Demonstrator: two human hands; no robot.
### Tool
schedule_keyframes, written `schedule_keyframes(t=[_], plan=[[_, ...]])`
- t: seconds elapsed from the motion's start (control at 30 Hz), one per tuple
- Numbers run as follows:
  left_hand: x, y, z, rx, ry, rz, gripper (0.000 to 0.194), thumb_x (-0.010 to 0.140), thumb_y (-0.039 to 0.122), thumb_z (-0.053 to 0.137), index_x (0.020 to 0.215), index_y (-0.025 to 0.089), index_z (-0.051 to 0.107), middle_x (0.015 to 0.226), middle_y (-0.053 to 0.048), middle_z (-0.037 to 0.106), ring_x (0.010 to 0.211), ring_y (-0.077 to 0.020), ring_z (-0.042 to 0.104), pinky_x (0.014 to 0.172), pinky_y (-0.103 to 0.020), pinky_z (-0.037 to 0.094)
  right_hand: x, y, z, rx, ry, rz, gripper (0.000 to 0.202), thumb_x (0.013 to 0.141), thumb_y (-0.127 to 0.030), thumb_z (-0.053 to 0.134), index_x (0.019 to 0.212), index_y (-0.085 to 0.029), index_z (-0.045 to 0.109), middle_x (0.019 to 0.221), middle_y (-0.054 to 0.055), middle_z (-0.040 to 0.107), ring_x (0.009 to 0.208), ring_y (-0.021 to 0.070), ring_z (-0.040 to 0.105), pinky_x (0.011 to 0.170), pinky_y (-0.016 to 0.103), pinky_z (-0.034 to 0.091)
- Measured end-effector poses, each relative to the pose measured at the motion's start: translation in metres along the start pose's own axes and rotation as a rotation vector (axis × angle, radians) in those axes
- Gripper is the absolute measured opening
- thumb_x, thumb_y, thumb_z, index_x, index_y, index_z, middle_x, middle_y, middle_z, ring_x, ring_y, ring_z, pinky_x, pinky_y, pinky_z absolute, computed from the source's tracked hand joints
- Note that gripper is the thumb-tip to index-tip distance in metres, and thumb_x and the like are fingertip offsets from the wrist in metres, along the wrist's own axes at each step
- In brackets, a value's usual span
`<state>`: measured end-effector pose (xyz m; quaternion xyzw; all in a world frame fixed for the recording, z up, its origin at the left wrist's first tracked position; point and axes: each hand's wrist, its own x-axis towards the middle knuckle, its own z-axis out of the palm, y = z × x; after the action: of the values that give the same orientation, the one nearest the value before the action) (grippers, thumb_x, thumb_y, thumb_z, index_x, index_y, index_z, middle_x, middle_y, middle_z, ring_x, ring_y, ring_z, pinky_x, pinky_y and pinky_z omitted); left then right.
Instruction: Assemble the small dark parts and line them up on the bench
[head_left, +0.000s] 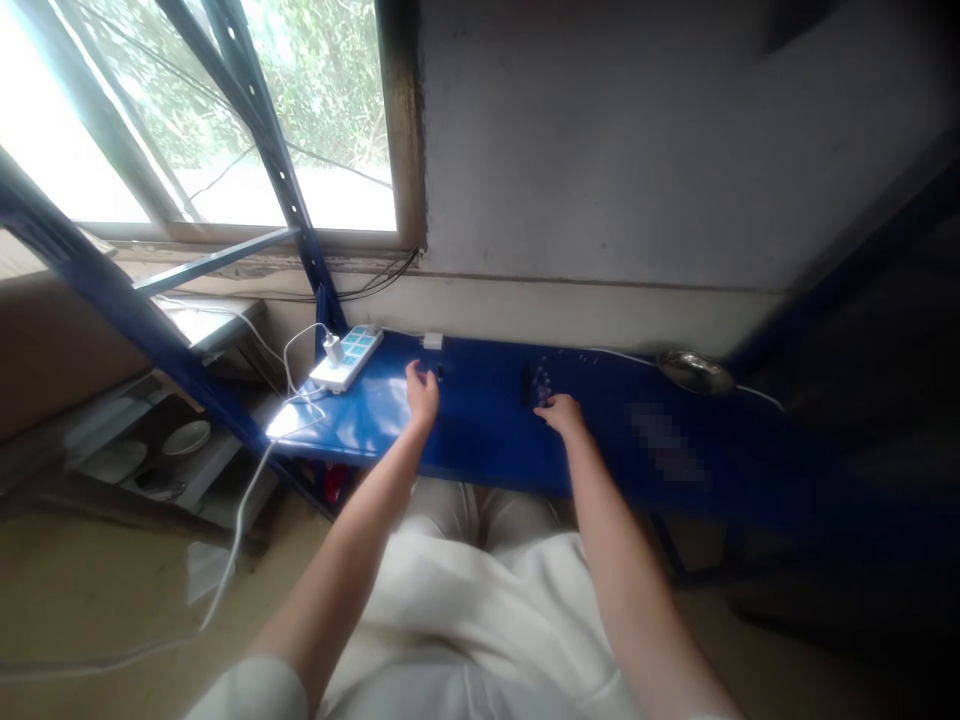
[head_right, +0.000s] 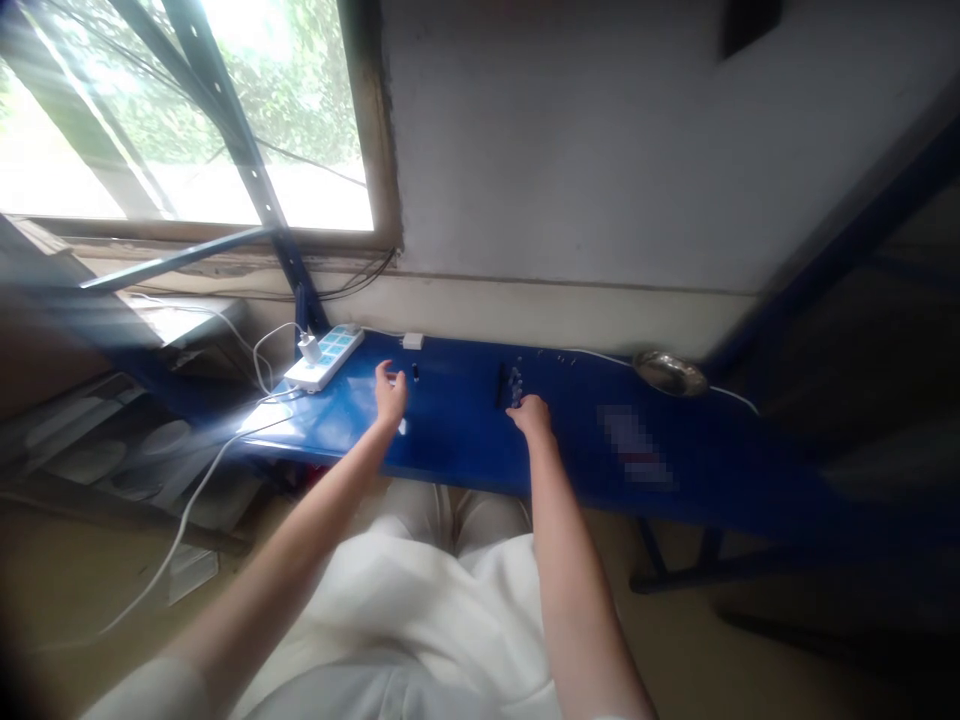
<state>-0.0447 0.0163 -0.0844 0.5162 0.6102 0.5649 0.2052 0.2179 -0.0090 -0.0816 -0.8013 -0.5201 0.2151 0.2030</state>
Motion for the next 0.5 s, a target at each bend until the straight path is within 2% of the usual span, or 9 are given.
schedule_keyframes(t=[0.07,0.1,0.2,0.27,0.33,0.4,0.5], plan=[[0.015,0.010,-0.004,0.236,-0.062,0.125,0.041,0.085,0.025,0.041,0.125,0.016,0.041,0.099,-0.010,0.057,0.094,-0.0203,0.057,0.084,-0.032,0.044,-0.004,0.001,-0.008,0.018,-0.038,0.023,0.053,0.066,-0.033,0.067,0.112,-0.007,0.059,0.090,0.015,0.069,0.081,0.0225,0.066,0.066,0.026,0.048],[0.021,0.014,-0.006,0.350,-0.131,0.182,0.042,0.086,0.027,0.040,0.127,0.018,0.040,0.106,-0.012,0.055,0.098,-0.0218,0.056,0.085,-0.033,0.044,-0.007,0.001,-0.013,0.032,-0.038,0.026,0.055,0.066,-0.035,0.067,0.113,-0.007,0.058,0.089,0.015,0.069,0.078,0.0221,0.066,0.066,0.026,0.048],[0.034,0.024,-0.007,0.650,-0.366,0.291,0.045,0.090,0.033,0.033,0.133,0.022,0.035,0.116,-0.014,0.050,0.095,-0.0242,0.059,0.080,-0.034,0.045,-0.022,-0.002,-0.026,0.102,0.027,-0.017,0.049,0.068,-0.038,0.065,0.108,-0.011,0.061,0.090,0.013,0.069,0.076,0.0211,0.066,0.066,0.027,0.048],[0.039,0.025,-0.006,0.780,-0.472,0.314,0.045,0.091,0.035,0.029,0.135,0.024,0.033,0.115,-0.014,0.051,0.092,-0.0242,0.060,0.077,-0.034,0.045,-0.035,-0.007,-0.034,0.176,0.075,-0.075,0.043,0.070,-0.039,0.062,0.105,-0.013,0.063,0.093,0.012,0.069,0.075,0.0195,0.066,0.066,0.026,0.049],[0.043,0.022,-0.003,0.832,-0.527,0.320,0.045,0.091,0.034,0.029,0.134,0.023,0.034,0.113,-0.014,0.052,0.091,-0.0238,0.060,0.076,-0.033,0.045,-0.048,-0.015,-0.040,0.230,0.118,-0.134,0.040,0.072,-0.039,0.059,0.103,-0.014,0.063,0.092,0.011,0.069,0.074,0.0185,0.066,0.066,0.026,0.049],[0.046,0.018,0.000,0.805,-0.549,0.310,0.039,0.089,0.030,0.035,0.126,0.020,0.044,0.106,-0.013,0.056,0.089,-0.0229,0.060,0.076,-0.032,0.045,-0.060,-0.024,-0.046,0.272,0.153,-0.198,0.037,0.073,-0.039,0.058,0.101,-0.015,0.064,0.090,0.010,0.069,0.073,0.0180,0.066,0.066,0.026,0.049],[0.050,0.010,0.003,0.711,-0.545,0.278,0.020,0.080,0.017,0.050,0.097,0.017,0.061,0.090,-0.010,0.060,0.084,-0.0213,0.061,0.075,-0.029,0.044,-0.072,-0.035,-0.051,0.339,0.207,-0.277,0.033,0.074,-0.039,0.058,0.096,-0.015,0.065,0.087,0.010,0.070,0.073,0.0182,0.066,0.067,0.027,0.050]])
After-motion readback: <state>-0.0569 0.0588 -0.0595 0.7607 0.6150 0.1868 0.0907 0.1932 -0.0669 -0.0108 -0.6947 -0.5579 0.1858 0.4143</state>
